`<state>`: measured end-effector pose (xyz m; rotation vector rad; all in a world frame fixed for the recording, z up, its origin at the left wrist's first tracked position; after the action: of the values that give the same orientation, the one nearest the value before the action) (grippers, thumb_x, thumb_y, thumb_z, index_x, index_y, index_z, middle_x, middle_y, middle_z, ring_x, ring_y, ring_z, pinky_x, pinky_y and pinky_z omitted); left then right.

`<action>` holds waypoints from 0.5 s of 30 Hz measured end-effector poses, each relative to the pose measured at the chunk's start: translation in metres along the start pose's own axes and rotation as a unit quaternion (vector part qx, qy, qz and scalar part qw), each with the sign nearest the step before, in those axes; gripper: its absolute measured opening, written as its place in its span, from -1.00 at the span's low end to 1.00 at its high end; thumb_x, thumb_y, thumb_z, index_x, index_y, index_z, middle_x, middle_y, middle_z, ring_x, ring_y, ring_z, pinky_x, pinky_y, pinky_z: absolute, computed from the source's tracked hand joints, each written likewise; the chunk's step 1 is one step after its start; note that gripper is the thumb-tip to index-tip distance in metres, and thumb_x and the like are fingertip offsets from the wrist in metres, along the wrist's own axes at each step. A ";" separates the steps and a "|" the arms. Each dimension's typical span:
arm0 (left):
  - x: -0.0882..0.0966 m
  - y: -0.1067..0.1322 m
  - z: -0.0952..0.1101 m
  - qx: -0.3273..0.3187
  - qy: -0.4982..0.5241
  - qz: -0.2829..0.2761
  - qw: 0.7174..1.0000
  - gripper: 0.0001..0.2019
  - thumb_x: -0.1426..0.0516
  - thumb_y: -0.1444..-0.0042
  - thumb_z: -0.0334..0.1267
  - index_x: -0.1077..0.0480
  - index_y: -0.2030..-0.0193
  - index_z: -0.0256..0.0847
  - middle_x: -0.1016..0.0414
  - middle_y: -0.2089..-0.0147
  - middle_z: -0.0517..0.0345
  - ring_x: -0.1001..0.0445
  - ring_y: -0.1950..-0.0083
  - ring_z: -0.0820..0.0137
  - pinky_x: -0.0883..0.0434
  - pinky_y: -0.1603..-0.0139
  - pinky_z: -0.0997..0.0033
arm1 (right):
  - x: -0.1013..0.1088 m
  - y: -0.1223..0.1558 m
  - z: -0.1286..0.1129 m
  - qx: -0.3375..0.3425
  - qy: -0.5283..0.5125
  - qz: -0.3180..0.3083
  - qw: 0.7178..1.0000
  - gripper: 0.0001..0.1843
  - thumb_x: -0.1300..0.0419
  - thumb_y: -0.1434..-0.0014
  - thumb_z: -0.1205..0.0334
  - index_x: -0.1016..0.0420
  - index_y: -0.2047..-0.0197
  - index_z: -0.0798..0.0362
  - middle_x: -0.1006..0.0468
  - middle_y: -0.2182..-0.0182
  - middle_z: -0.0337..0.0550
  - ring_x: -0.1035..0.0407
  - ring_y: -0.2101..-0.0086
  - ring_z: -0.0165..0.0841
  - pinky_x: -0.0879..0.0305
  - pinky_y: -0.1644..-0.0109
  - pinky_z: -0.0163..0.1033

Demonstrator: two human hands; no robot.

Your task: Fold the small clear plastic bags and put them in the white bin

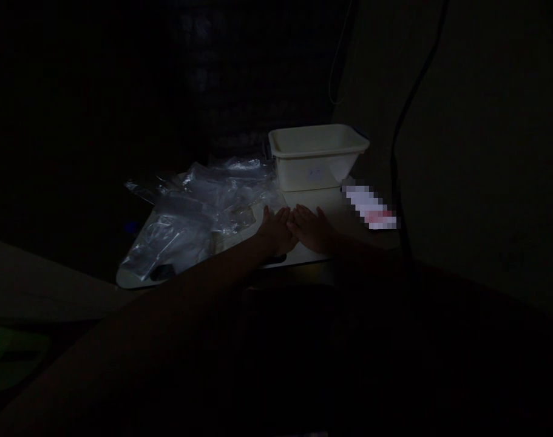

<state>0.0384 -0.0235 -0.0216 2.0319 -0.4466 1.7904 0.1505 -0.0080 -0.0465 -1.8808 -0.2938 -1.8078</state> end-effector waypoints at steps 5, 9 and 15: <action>-0.001 -0.001 -0.001 -0.003 0.001 -0.002 1.000 -0.44 0.25 -0.09 -0.15 0.12 -0.20 -0.43 0.14 -0.24 -0.16 0.19 -0.24 0.15 0.28 -0.10 -0.17 | 0.000 -0.001 0.000 0.000 -0.004 -0.004 1.000 -0.41 0.38 -0.17 0.04 -0.10 -0.10 0.23 -0.09 -0.12 0.11 0.07 -0.11 -0.22 0.12 -0.08 0.07; -0.002 -0.001 -0.002 -0.006 0.000 -0.003 1.000 -0.44 0.25 -0.09 -0.14 0.12 -0.20 -0.41 0.14 -0.24 -0.14 0.20 -0.25 0.15 0.28 -0.10 -0.17 | -0.001 -0.003 0.000 -0.006 -0.013 -0.013 1.000 -0.39 0.39 -0.17 0.04 -0.09 -0.10 0.26 -0.09 -0.12 0.12 0.07 -0.12 -0.22 0.12 -0.08 0.09; 0.000 -0.001 -0.002 -0.004 -0.006 -0.012 1.000 -0.44 0.25 -0.09 -0.14 0.11 -0.20 -0.41 0.14 -0.24 -0.14 0.20 -0.25 0.15 0.27 -0.10 -0.16 | 0.000 -0.003 0.000 -0.003 -0.010 -0.021 1.000 -0.39 0.42 -0.17 0.05 -0.08 -0.11 0.26 -0.07 -0.12 0.12 0.09 -0.12 -0.22 0.14 -0.09 0.08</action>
<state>0.0374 -0.0212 -0.0217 2.0362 -0.4309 1.7600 0.1488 -0.0059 -0.0461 -1.9105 -0.3368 -1.8206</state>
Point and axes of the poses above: each hand's wrist, its own y-axis away from the middle knuckle, its own x-axis out of the back of the hand, z = x × y, the point moved 1 cm from there along -y, towards the middle knuckle
